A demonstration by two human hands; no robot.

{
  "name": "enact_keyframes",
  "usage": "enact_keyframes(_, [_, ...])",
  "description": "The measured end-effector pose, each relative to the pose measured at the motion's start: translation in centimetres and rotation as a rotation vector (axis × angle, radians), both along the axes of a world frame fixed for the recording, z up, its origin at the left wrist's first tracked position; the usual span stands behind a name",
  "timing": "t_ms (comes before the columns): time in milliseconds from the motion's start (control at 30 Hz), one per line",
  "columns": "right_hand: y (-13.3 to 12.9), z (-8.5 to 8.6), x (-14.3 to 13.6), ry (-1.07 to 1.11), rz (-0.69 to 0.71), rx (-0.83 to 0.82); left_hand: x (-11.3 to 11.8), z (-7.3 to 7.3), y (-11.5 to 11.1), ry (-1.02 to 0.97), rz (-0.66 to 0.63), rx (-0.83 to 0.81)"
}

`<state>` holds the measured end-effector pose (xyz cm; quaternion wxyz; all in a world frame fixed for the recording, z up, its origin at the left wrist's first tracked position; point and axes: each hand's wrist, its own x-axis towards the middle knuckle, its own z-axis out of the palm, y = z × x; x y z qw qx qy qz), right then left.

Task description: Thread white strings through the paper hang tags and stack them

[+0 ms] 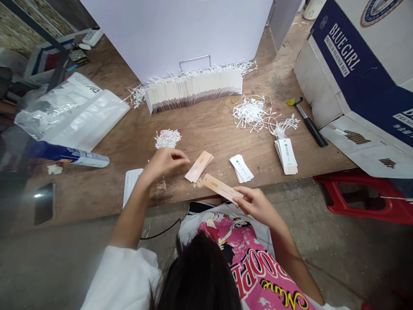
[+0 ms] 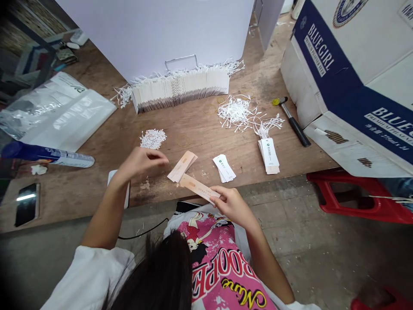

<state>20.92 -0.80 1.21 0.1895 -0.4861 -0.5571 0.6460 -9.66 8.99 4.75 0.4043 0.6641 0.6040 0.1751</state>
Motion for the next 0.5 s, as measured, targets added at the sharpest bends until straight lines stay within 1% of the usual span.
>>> enact_keyframes(33, [0.0,0.0,0.3,-0.004,-0.017,0.005,-1.1,-0.5,0.9,0.057,0.134,0.119])
enact_keyframes(67, [0.0,-0.1,0.6,-0.009,-0.034,0.006,-2.2,-1.1,1.8,0.124,0.231,0.197])
enact_keyframes(100, [0.0,-0.1,0.9,-0.016,-0.05,0.005,-3.3,-1.6,2.7,0.189,0.277,0.233])
enact_keyframes(133, [0.0,-0.2,1.2,-0.024,-0.064,0.002,-4.3,-2.1,3.5,0.249,0.291,0.237])
enact_keyframes(200, [-0.1,-0.3,1.8,-0.037,-0.094,0.002,-5.7,-2.4,4.6,0.31,0.261,0.206])
enact_keyframes(233, [-0.2,-0.4,2.1,-0.041,-0.108,0.004,-6.0,-2.2,4.9,0.322,0.237,0.184])
enact_keyframes(267, [-0.3,-0.4,2.3,-0.044,-0.123,0.005,-5.9,-1.6,4.8,0.327,0.213,0.164])
enact_keyframes(300, [-0.5,-0.5,2.5,-0.047,-0.137,0.005,-5.5,-0.7,4.5,0.33,0.192,0.149])
enact_keyframes(333, [-0.6,-0.7,2.6,-0.049,-0.151,0.003,-4.8,0.7,3.7,0.329,0.168,0.137])
enact_keyframes(367, [-0.6,-0.8,2.8,-0.051,-0.163,0.0,-3.8,2.3,2.4,0.317,0.142,0.128])
enact_keyframes(400, [-0.7,-0.9,2.8,-0.053,-0.174,-0.004,-2.5,4.1,0.8,0.279,0.123,0.13])
enact_keyframes(433, [-0.7,-1.1,2.8,-0.055,-0.184,-0.006,-1.0,6.0,-1.4,0.197,0.093,0.111])
enact_keyframes(467, [-0.7,-1.2,2.8,-0.057,-0.193,-0.007,0.5,7.8,-3.9,0.061,0.087,0.079])
enact_keyframes(500, [-0.7,-1.3,2.7,-0.059,-0.2,-0.007,2.0,9.2,-6.6,-0.103,0.114,0.042])
